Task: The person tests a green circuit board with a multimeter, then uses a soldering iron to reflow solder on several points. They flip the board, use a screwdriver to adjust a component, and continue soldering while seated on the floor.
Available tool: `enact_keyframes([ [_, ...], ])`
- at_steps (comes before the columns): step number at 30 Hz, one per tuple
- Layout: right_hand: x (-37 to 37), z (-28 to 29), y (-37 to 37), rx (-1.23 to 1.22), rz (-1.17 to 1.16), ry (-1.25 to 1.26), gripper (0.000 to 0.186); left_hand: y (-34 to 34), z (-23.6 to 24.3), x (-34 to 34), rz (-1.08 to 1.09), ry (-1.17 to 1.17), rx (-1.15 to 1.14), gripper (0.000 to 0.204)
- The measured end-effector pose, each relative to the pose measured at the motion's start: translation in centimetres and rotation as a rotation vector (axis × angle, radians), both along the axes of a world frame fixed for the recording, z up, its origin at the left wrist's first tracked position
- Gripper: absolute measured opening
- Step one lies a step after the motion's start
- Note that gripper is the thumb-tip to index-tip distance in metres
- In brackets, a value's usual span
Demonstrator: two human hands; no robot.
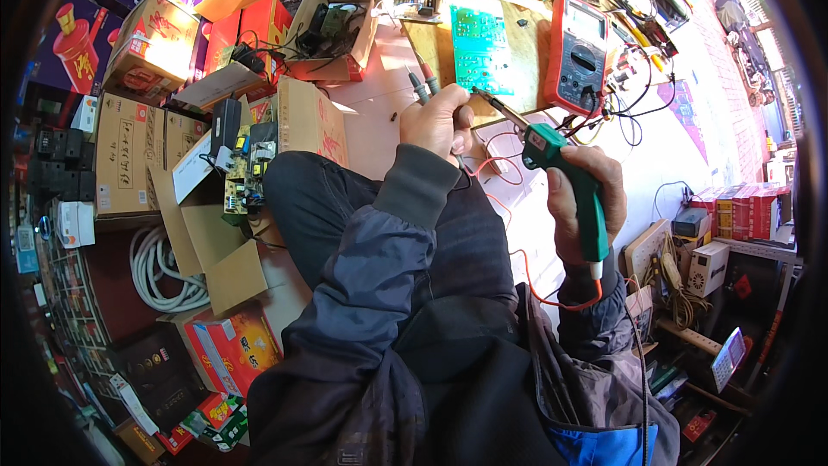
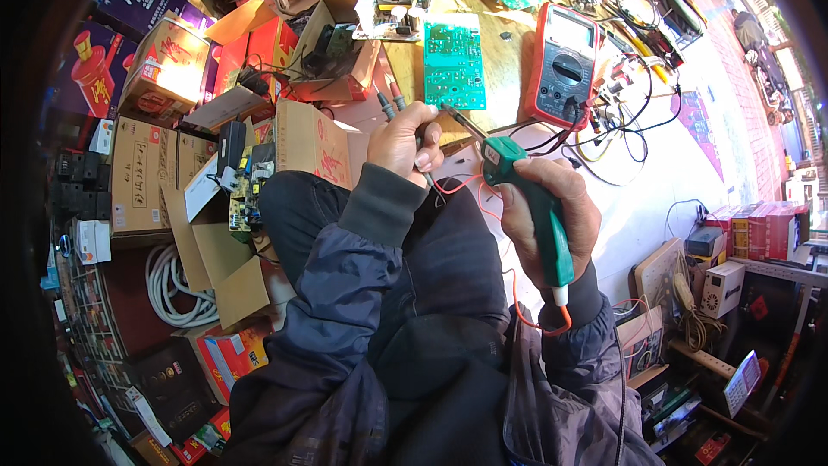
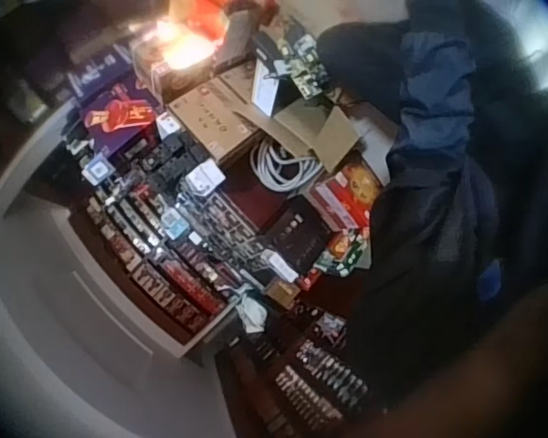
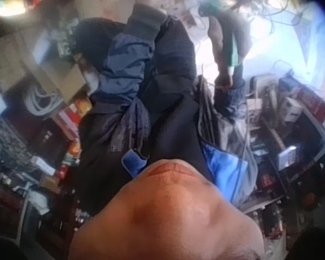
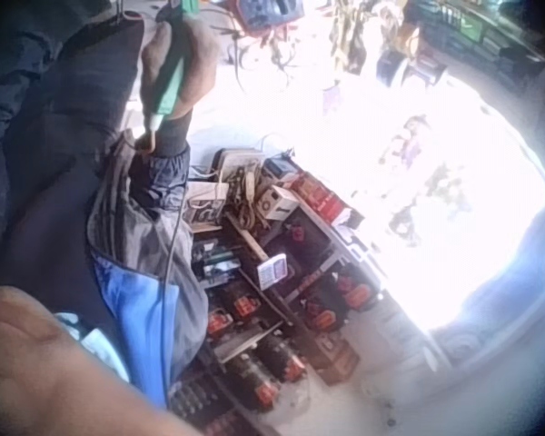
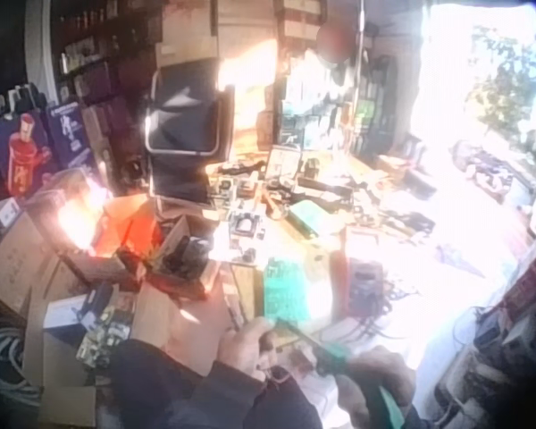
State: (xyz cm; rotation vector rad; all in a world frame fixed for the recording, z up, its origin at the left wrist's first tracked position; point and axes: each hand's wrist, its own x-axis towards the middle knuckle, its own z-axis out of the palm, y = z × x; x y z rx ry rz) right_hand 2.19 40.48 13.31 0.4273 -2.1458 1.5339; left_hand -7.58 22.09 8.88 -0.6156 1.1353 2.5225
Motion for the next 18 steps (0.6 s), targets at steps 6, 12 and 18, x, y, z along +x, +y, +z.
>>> enact_keyframes([
  [6, 0.01, 0.17, 0.07, -0.004, 0.007, -0.023, 0.029, 0.05, 0.05, 0.01, 0.009, -0.013, 0.004, 0.014],
  [12, -0.15, 0.02, -0.11, 0.026, -0.053, 0.032, 0.03, 0.18, 0.01, -0.02, 0.021, -0.024, -0.017, 0.014],
  [18, -0.06, 0.0, -0.06, 0.023, -0.052, 0.014, 0.03, 0.19, -0.13, 0.01, 0.023, -0.014, -0.009, 0.015],
])
